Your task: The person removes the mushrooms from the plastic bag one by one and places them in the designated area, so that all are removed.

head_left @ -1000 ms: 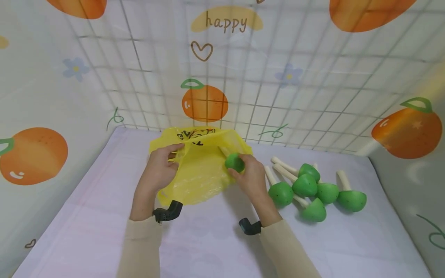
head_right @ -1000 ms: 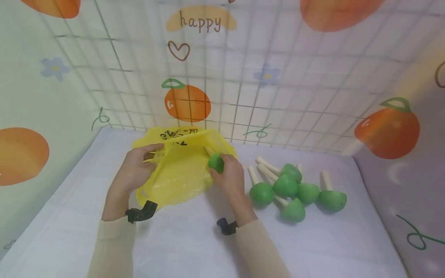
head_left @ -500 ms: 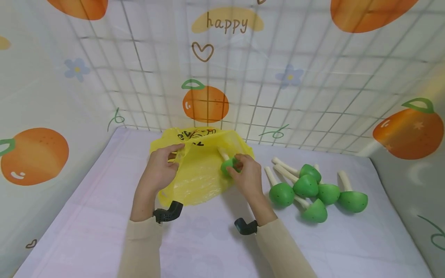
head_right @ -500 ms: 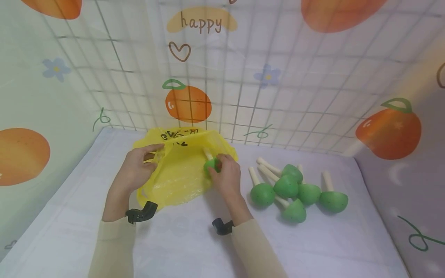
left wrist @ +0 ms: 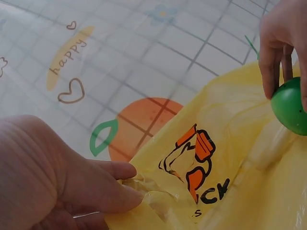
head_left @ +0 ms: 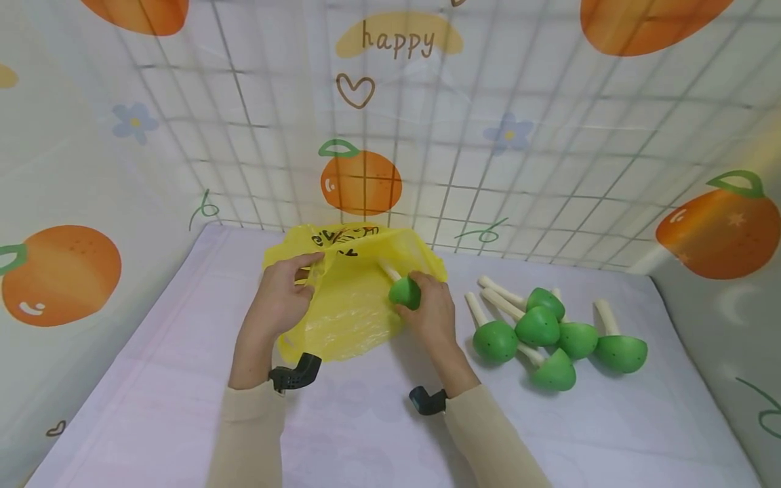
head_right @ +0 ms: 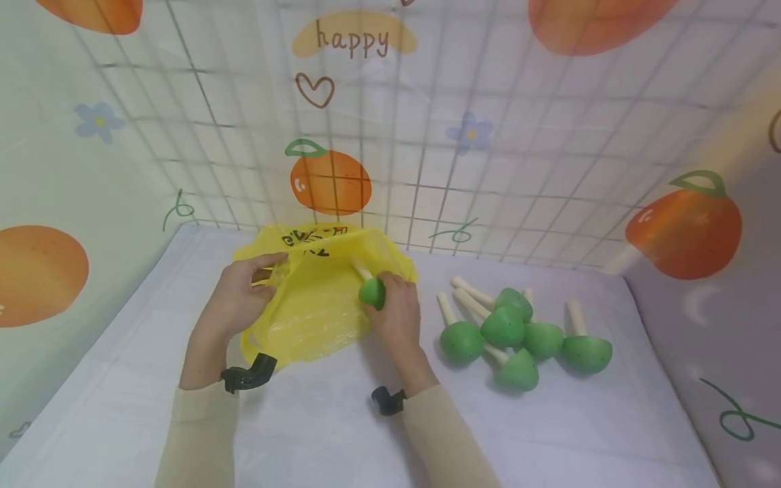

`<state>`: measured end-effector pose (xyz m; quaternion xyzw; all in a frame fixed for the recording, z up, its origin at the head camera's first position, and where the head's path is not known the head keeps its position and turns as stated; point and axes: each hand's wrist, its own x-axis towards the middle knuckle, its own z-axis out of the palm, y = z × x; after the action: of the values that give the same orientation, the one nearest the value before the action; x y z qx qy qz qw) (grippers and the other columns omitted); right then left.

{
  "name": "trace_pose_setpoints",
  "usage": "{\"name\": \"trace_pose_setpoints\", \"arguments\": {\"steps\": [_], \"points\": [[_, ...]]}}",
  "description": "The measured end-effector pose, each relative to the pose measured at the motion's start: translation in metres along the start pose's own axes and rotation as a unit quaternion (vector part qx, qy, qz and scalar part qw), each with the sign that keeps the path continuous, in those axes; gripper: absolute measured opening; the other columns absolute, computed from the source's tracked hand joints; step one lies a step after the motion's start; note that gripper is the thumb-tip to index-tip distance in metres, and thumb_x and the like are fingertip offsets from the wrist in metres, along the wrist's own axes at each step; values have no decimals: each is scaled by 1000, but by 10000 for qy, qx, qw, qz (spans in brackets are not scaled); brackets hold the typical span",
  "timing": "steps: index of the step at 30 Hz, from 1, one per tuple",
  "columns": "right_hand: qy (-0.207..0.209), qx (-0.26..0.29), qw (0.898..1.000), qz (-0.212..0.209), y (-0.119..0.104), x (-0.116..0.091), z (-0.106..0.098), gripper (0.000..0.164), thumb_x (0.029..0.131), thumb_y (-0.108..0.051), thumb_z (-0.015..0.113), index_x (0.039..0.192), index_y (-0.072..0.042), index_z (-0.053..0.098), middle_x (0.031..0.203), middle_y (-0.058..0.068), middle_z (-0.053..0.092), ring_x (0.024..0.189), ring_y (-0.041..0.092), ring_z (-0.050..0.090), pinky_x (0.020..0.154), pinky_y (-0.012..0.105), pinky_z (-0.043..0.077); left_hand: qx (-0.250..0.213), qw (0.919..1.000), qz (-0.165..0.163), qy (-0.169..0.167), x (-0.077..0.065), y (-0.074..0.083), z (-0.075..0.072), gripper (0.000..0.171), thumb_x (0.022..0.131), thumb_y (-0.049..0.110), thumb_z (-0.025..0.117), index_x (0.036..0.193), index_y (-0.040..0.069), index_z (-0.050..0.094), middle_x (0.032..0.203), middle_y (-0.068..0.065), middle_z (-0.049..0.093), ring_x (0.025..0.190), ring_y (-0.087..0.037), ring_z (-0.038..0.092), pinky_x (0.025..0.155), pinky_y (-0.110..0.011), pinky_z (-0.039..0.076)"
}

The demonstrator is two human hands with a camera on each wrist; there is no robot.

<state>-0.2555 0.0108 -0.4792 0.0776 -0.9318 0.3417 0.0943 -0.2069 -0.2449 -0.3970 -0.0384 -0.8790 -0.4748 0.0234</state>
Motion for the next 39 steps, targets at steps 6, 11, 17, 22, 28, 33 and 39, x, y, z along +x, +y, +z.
{"name": "trace_pose_setpoints", "arguments": {"steps": [6, 11, 17, 22, 28, 33, 39], "points": [[32, 60, 10000, 7, 4, 2, 7, 68, 83, -7, 89, 145, 0, 60, 148, 20, 59, 134, 41, 54, 114, 55, 43, -34, 10000, -21, 2, 0, 0, 0, 61, 95, -15, 48, 152, 4, 55, 152, -14, 55, 132, -34, 58, 106, -49, 53], [153, 110, 9998, -45, 5, 2, 8, 63, 84, -5, 87, 142, -2, 63, 147, 20, 59, 135, 43, 54, 115, 57, 42, -14, 10000, -10, -20, 0, 0, 1, 60, 95, -14, 49, 152, 4, 56, 152, -14, 55, 132, -34, 58, 107, -49, 53], [152, 86, 9998, -48, 6, 0, 5, 63, 83, -7, 89, 141, -4, 64, 142, 19, 62, 129, 42, 58, 111, 56, 45, 54, 10000, -30, -53, 0, 2, 2, 60, 96, -13, 50, 152, 5, 55, 154, -13, 53, 134, -35, 56, 109, -49, 52], [126, 89, 9998, -159, 1, -6, -5, 65, 81, -9, 90, 141, -4, 64, 143, 18, 63, 130, 40, 59, 112, 56, 46, 73, 9999, -47, -57, -1, 2, 3, 60, 96, -13, 50, 153, 5, 55, 155, -13, 53, 135, -35, 55, 109, -49, 52], [175, 278, 9987, -401, -10, -21, -25, 64, 82, -10, 89, 142, -5, 64, 142, 18, 64, 129, 41, 59, 109, 58, 47, 133, 9999, -66, -49, -1, 1, 4, 60, 96, -12, 50, 153, 6, 54, 154, -14, 53, 134, -34, 56, 108, -49, 52], [341, 364, 9965, -671, -16, -32, -45, 62, 81, -10, 89, 139, -5, 67, 139, 17, 67, 122, 40, 63, 98, 56, 53, 196, 9998, -28, -60, -1, 1, 4, 61, 96, -12, 49, 153, 5, 54, 155, -14, 52, 135, -36, 55, 109, -50, 51], [539, 606, 9907, -1094, -15, -44, -70, 60, 78, -5, 89, 135, -2, 68, 133, 18, 70, 120, 39, 66, 87, 53, 60, 274, 9995, -112, -86, -1, 2, 4, 61, 95, -11, 50, 154, 6, 54, 155, -15, 53, 135, -36, 55, 107, -51, 53]]}}
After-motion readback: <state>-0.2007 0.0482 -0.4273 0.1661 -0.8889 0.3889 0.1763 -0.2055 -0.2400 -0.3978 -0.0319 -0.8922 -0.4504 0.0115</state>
